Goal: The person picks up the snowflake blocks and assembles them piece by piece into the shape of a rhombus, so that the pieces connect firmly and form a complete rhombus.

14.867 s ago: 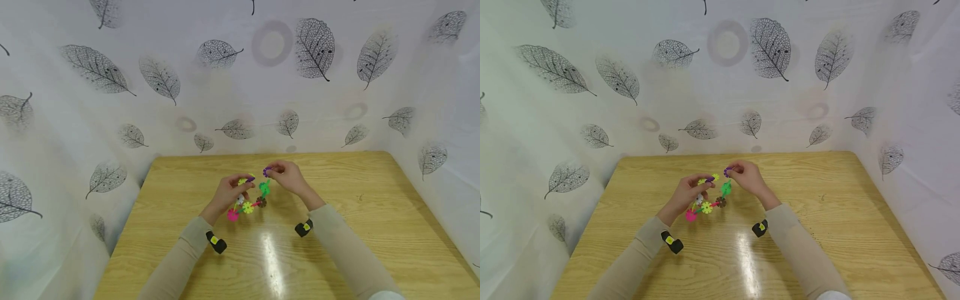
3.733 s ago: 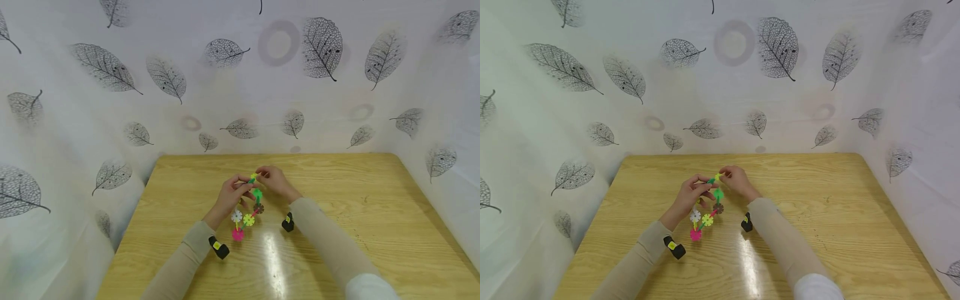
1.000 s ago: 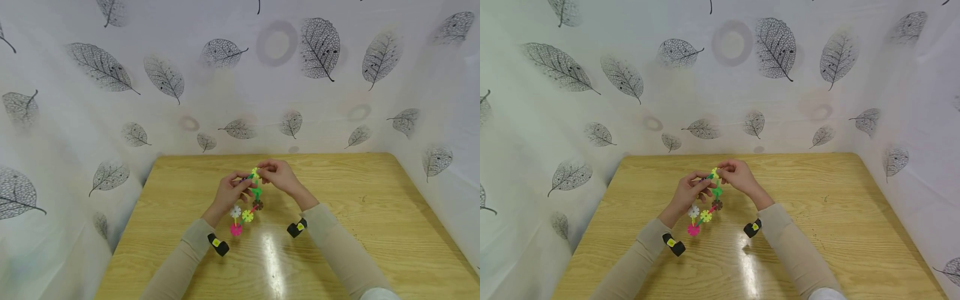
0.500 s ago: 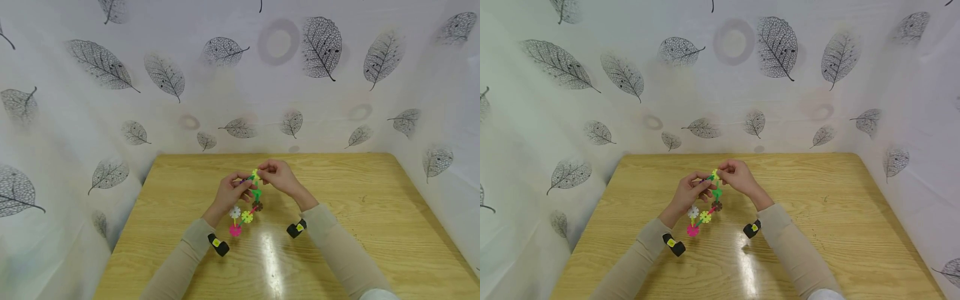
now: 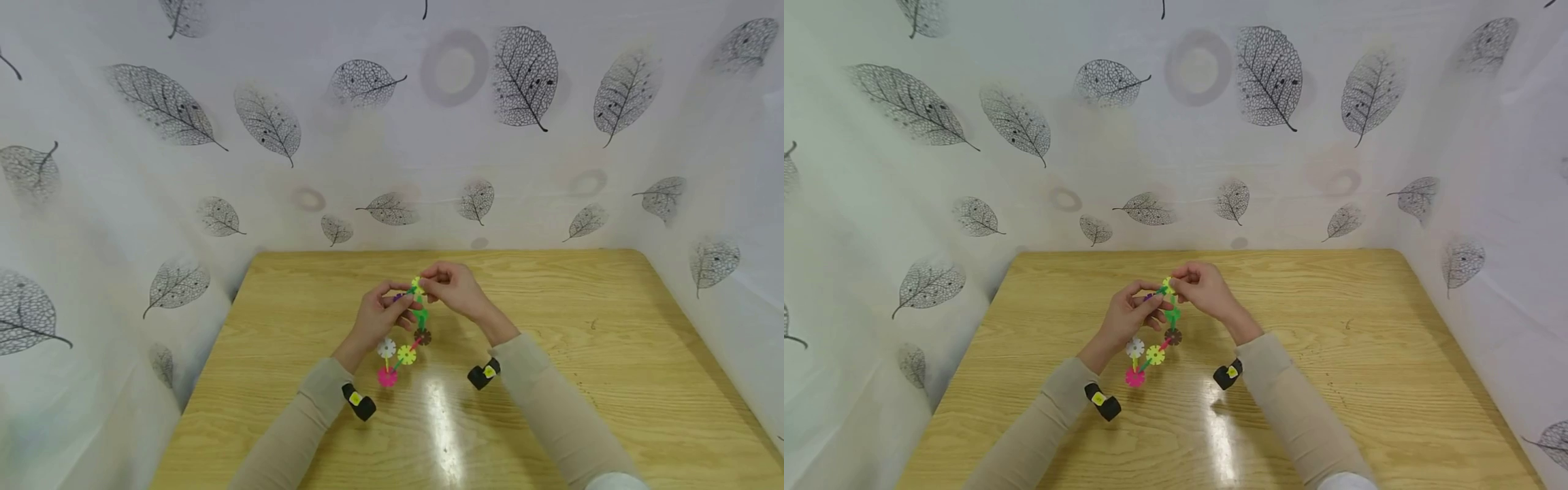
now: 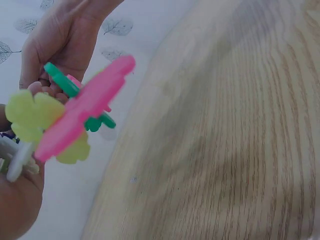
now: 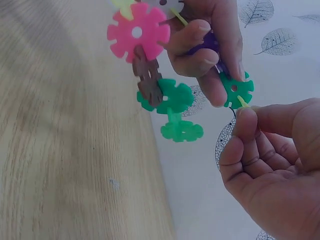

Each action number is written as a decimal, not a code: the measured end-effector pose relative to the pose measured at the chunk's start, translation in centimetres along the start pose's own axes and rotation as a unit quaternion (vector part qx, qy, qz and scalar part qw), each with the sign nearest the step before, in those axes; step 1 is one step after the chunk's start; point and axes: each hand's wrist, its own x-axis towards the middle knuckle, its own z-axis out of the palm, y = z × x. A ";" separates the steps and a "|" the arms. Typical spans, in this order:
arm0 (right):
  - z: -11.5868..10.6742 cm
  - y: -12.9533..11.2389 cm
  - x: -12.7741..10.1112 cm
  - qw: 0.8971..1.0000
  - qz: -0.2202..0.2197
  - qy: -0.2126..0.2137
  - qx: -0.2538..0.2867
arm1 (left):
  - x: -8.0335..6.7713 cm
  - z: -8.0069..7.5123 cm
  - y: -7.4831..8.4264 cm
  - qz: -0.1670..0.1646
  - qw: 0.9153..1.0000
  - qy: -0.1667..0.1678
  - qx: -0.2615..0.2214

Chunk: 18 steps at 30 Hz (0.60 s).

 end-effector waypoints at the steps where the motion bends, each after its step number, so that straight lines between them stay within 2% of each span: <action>1: -0.1 0.0 0.0 1.000 0.003 -0.004 -0.001 | 0.0 0.0 0.1 -0.001 1.000 -0.003 0.000; 12: -0.9 0.0 -0.1 1.000 0.008 -0.005 -0.003 | 0.1 0.6 0.6 -0.026 0.999 -0.001 -0.023; 18: -1.0 0.2 -0.1 1.000 0.015 0.006 0.010 | 0.2 0.9 0.8 -0.032 0.999 0.003 -0.017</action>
